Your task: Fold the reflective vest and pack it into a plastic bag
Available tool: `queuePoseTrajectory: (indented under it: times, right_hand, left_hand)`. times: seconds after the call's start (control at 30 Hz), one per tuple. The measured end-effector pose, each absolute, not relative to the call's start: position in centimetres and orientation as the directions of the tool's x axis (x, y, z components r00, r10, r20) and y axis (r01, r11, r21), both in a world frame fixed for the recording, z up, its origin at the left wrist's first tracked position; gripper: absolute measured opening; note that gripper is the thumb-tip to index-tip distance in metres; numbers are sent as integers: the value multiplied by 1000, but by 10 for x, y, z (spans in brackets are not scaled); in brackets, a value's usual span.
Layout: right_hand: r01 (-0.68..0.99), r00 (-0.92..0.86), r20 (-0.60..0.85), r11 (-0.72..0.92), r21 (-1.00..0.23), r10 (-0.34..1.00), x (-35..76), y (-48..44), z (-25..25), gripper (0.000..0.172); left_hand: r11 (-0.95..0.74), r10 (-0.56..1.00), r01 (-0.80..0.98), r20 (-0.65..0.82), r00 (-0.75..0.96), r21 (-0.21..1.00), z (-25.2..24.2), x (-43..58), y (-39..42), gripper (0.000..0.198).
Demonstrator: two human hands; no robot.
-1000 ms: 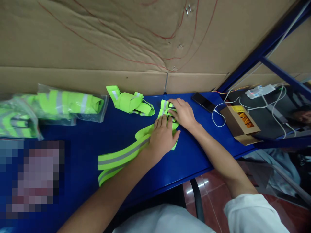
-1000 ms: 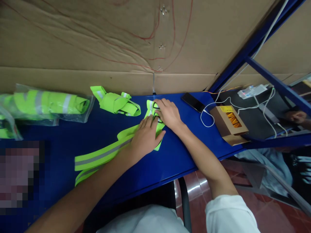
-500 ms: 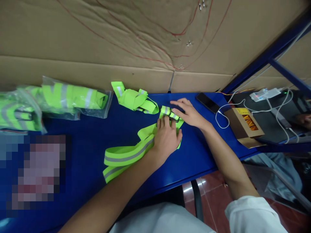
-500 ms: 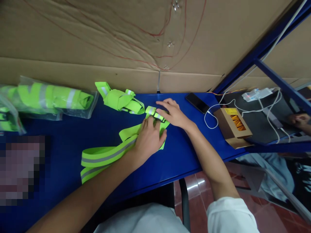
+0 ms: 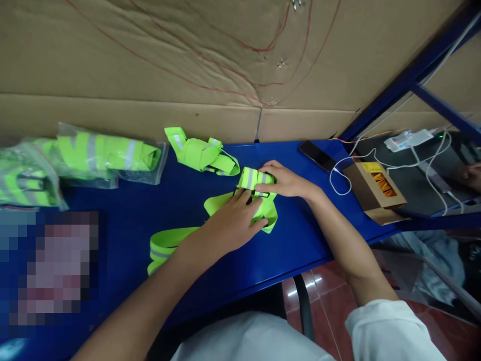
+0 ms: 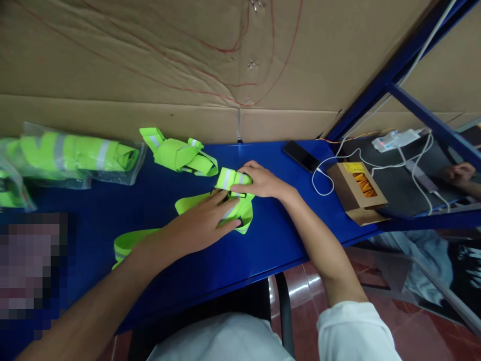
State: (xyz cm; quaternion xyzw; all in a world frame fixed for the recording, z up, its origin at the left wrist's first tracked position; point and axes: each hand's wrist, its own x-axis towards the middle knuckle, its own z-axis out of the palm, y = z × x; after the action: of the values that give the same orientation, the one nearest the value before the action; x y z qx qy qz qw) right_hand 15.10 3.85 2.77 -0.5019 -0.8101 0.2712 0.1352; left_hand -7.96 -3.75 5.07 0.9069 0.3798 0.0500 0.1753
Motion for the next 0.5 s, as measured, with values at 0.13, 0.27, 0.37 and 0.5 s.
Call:
queuePoseTrajectory:
  times: [0.13, 0.27, 0.37, 0.5]
  right_hand:
    - [765, -429, -70, 321, -558, 901, 145, 36, 34, 57]
    - [774, -404, -71, 299, -558, 912, 143, 36, 39, 57]
    - [776, -378, -100, 257, -576, 920, 144, 37, 40, 62]
    - [759, -369, -151, 203, -619, 917, 147, 38, 41, 64]
  left_hand:
    - [-673, 720, 693, 15, 694, 258, 55, -85, -37, 49]
    - [-597, 802, 792, 85, 591, 126, 46, -85, -40, 58]
    - [-555, 831, 824, 26, 556, 111, 33, -86, -45, 67]
    - [-578, 814, 807, 15, 581, 120, 25, -87, -53, 65]
